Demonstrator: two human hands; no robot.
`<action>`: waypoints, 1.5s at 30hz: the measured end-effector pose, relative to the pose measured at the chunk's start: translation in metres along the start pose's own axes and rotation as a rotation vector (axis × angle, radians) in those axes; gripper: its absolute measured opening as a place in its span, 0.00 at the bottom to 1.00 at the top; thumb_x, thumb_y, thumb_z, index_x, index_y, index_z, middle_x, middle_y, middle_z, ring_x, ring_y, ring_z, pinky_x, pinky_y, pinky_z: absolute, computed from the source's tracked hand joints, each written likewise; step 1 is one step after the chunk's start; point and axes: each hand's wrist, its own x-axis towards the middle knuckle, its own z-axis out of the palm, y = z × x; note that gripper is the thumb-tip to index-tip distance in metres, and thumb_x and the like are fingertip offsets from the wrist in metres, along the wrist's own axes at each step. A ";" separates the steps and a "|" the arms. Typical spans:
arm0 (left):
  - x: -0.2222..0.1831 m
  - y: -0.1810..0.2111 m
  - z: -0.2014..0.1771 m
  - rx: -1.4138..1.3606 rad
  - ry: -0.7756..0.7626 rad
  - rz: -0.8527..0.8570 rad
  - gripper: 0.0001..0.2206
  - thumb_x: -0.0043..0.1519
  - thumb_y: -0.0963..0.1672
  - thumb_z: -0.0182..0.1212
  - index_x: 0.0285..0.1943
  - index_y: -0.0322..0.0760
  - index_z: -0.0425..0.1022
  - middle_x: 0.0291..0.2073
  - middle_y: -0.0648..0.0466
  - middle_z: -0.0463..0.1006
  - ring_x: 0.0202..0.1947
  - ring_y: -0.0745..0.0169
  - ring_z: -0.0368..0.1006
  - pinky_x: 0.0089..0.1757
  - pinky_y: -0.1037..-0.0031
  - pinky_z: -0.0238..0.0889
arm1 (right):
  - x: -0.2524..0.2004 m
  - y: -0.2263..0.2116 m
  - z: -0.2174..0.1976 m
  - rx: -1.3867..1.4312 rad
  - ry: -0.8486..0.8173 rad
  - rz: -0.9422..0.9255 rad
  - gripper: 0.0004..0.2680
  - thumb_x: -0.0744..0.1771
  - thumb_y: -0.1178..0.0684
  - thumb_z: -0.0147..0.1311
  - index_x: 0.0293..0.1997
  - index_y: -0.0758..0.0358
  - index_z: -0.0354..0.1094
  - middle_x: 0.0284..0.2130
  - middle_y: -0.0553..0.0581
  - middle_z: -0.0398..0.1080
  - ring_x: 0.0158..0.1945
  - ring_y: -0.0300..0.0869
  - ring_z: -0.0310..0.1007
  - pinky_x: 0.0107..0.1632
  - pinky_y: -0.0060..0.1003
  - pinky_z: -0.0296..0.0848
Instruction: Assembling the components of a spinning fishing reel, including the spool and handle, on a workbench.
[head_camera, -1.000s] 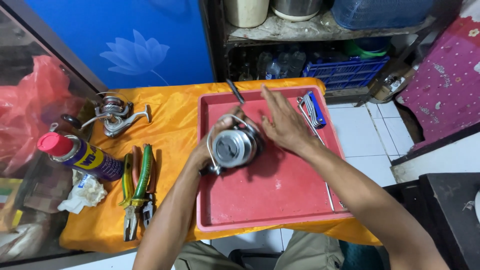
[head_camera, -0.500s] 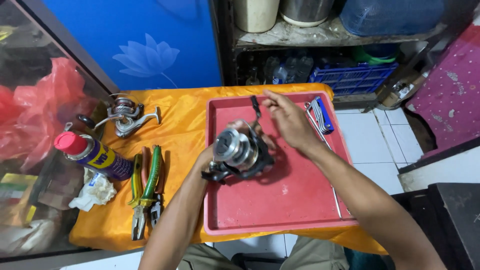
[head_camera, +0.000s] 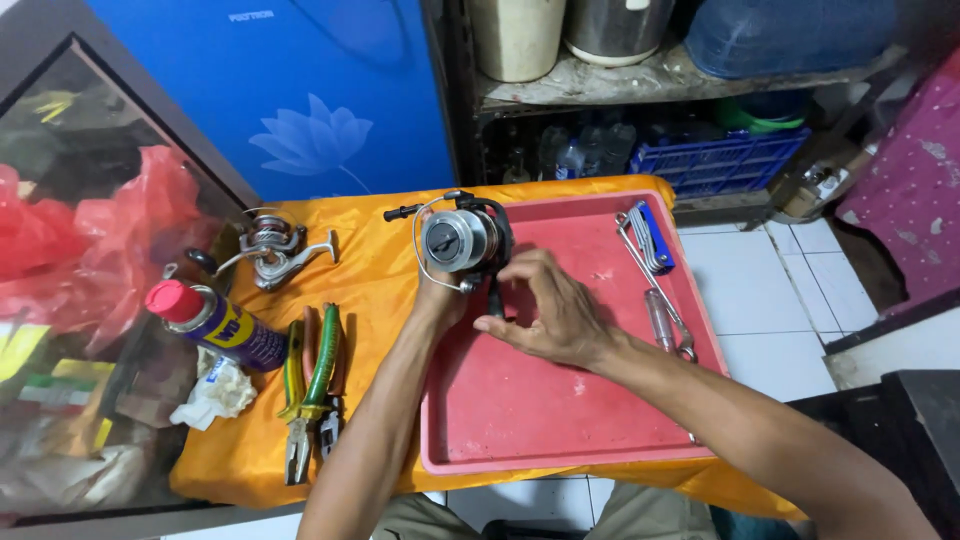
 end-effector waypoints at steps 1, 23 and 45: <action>-0.001 0.001 -0.001 -0.001 0.027 0.002 0.19 0.60 0.44 0.58 0.58 0.28 0.71 0.45 0.32 0.76 0.44 0.34 0.75 0.35 0.45 0.72 | 0.001 -0.003 0.000 0.020 -0.063 0.015 0.22 0.62 0.40 0.68 0.57 0.59 0.65 0.47 0.56 0.63 0.47 0.54 0.72 0.48 0.48 0.76; -0.002 0.056 0.006 0.035 -0.042 0.035 0.26 0.68 0.52 0.46 0.70 0.33 0.60 0.56 0.45 0.71 0.50 0.53 0.73 0.44 0.65 0.75 | 0.012 0.046 -0.060 0.849 0.208 0.186 0.18 0.73 0.48 0.41 0.19 0.55 0.52 0.15 0.47 0.49 0.11 0.29 0.50 0.14 0.21 0.51; -0.009 0.021 0.007 0.314 -0.524 0.020 0.12 0.67 0.43 0.43 0.42 0.32 0.74 0.19 0.45 0.71 0.19 0.54 0.69 0.22 0.69 0.63 | 0.025 0.047 -0.068 1.300 0.387 0.370 0.19 0.73 0.38 0.35 0.21 0.50 0.46 0.16 0.44 0.41 0.09 0.27 0.40 0.12 0.19 0.42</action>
